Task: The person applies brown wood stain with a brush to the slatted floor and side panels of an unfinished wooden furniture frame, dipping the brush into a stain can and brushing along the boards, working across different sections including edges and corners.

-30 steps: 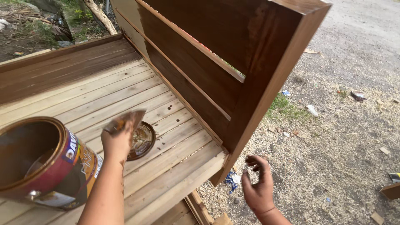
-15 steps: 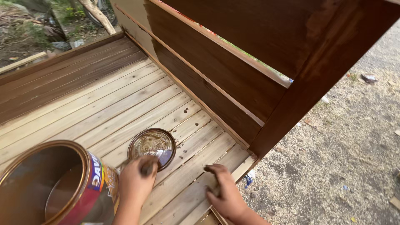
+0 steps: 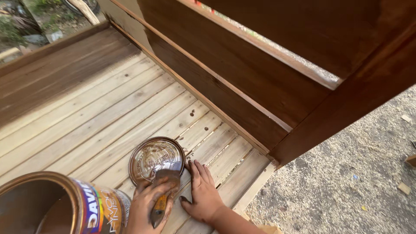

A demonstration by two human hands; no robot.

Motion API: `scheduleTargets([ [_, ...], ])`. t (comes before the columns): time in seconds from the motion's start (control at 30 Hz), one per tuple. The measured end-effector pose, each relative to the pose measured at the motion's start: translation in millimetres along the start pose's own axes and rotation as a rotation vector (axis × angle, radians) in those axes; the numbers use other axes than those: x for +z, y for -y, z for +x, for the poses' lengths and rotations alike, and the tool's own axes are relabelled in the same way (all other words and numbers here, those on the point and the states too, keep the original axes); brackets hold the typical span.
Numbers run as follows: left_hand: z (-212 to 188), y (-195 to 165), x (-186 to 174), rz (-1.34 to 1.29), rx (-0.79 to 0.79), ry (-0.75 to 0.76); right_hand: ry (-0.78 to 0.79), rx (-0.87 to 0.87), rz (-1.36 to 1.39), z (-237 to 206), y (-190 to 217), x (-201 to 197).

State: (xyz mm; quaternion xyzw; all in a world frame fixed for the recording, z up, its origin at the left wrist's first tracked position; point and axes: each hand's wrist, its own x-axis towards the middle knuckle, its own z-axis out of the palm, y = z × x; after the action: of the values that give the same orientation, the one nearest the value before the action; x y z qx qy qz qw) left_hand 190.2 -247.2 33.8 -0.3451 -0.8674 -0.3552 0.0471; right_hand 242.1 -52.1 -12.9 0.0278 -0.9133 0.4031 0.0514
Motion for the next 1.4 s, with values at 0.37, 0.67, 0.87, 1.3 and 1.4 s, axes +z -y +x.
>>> scheduleTargets([
  [0.37,41.5,-34.4,3.0,-0.219,-0.348,-0.268,-0.160,0.013,0.359,-20.0,-0.4,-14.3],
  [0.67,31.3,-82.8,26.4,-0.497,-0.015,-0.457,-0.663,-0.079,0.192,-106.3,-34.6,-61.7],
  [0.87,-16.8,-137.9,130.1,-0.514,0.175,-0.210,-0.692,0.148,0.129,-181.9,-89.1,-79.9],
  [1.3,11.4,-173.2,250.3,-0.029,0.280,-0.277,-0.682,0.268,0.119,-272.7,-135.3,-103.3],
  [1.4,6.5,-166.5,269.2,-0.017,0.272,-0.367,-0.682,0.285,0.125,-281.8,-141.3,-106.9],
])
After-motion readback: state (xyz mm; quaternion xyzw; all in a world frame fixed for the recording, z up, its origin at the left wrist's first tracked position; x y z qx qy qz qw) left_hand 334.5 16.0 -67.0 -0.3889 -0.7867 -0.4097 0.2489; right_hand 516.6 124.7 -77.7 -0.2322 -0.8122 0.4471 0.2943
